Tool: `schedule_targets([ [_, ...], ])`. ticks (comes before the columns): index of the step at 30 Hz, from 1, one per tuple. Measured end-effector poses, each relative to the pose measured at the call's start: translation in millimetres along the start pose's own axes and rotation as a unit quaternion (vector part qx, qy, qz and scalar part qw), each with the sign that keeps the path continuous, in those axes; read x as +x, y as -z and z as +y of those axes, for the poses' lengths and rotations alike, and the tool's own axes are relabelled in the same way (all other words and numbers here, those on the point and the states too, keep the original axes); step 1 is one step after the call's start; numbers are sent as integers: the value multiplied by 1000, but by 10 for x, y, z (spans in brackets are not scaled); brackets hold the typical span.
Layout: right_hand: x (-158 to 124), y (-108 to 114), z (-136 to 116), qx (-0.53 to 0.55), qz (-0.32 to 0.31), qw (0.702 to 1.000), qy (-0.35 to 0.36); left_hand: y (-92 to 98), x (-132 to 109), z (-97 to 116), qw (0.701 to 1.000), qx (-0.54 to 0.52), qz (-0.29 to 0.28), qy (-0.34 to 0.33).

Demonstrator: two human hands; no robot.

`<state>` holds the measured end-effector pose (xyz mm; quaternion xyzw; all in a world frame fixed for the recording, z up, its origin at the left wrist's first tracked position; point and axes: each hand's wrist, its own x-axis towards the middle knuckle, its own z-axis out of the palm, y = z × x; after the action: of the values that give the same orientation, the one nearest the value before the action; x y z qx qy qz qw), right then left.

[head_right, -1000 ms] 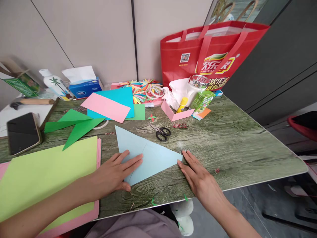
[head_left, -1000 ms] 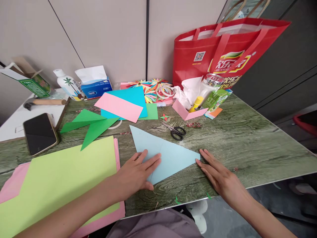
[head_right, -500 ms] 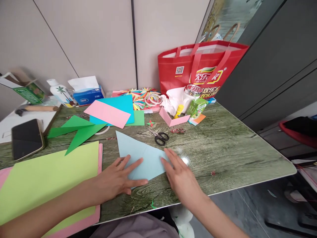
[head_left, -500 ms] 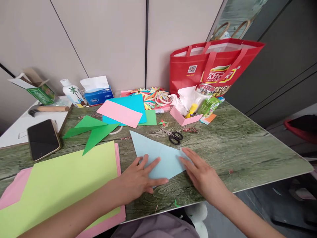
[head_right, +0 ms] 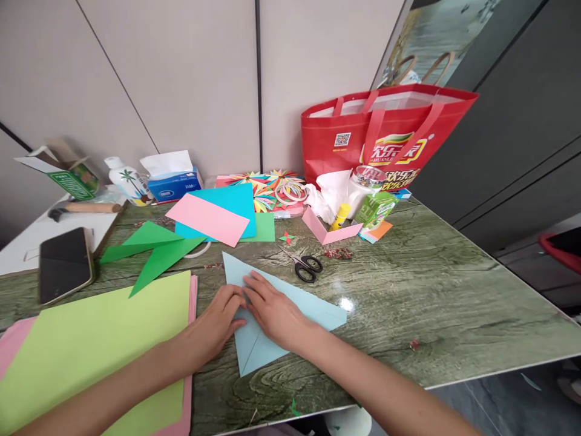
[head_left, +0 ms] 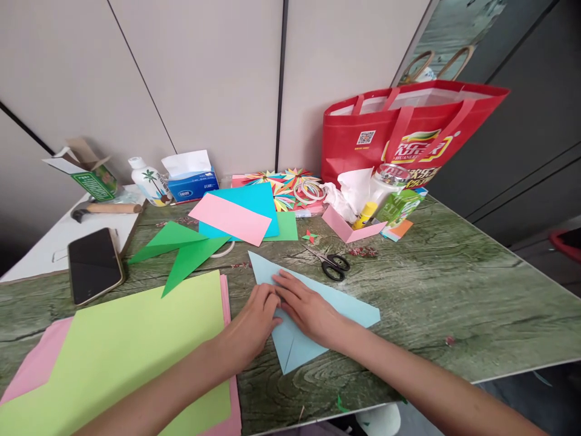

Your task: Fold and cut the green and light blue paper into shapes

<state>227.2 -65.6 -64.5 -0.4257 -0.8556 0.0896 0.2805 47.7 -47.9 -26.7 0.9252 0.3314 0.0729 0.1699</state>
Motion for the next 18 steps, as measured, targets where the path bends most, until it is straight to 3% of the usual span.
schedule_targets([
  [3,9,29,-27,-20,-24,1000,3,-64,73,-118,995,99,6,7],
  [8,15,54,-43,-47,-43,998,1,1,173,-203,979,194,-43,41],
  [18,20,110,-60,-40,-68,997,4,142,288,-300,966,231,-96,62],
])
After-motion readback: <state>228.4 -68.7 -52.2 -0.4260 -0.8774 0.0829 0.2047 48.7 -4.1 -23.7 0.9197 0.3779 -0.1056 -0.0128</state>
